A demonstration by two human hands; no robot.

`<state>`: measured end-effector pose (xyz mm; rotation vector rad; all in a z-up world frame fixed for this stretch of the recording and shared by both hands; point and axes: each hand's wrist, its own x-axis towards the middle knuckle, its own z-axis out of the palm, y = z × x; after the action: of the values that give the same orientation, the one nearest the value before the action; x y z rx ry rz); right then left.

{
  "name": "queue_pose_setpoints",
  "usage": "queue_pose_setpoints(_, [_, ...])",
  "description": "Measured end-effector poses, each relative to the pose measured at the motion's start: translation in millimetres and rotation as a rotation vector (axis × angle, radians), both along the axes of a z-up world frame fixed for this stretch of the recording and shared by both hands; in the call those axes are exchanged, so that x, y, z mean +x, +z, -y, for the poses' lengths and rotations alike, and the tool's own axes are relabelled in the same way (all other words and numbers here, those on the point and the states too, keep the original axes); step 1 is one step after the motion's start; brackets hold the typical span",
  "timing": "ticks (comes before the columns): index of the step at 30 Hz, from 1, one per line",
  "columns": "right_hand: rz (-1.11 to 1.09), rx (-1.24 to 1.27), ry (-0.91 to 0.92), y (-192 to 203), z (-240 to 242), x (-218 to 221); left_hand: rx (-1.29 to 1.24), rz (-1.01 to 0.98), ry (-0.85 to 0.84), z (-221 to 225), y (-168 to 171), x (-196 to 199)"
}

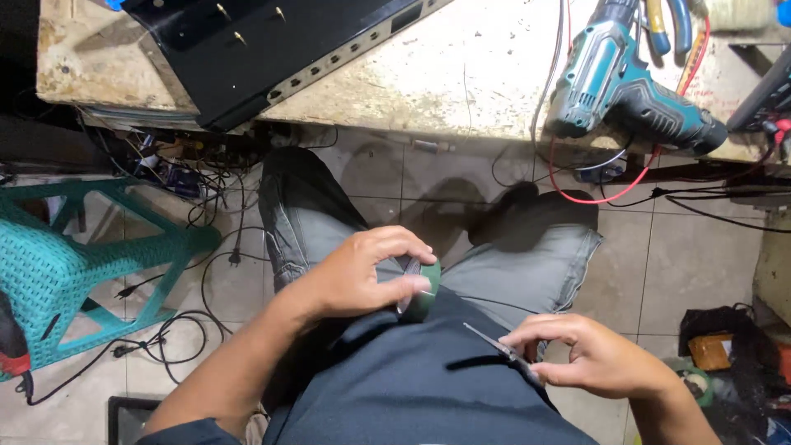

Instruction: Assembling an electronic device by mounting a control panel onto a chassis using a power drill and tape.

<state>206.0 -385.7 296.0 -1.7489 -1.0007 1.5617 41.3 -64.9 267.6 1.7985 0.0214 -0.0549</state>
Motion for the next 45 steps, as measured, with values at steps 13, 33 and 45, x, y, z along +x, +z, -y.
queue_pose_setpoints(13, [0.017, -0.185, -0.231, -42, -12, 22, 0.108, -0.233, -0.039, -28, 11, 1])
queue_pose_setpoints(33, [-0.54, 0.272, -0.757, -72, -120, -76, 0.093, -0.24, -0.057, -29, 19, 1])
queue_pose_setpoints(45, [-0.542, 0.188, -0.831, -79, -119, -79, 0.187, -0.237, -0.071, -24, 4, -5])
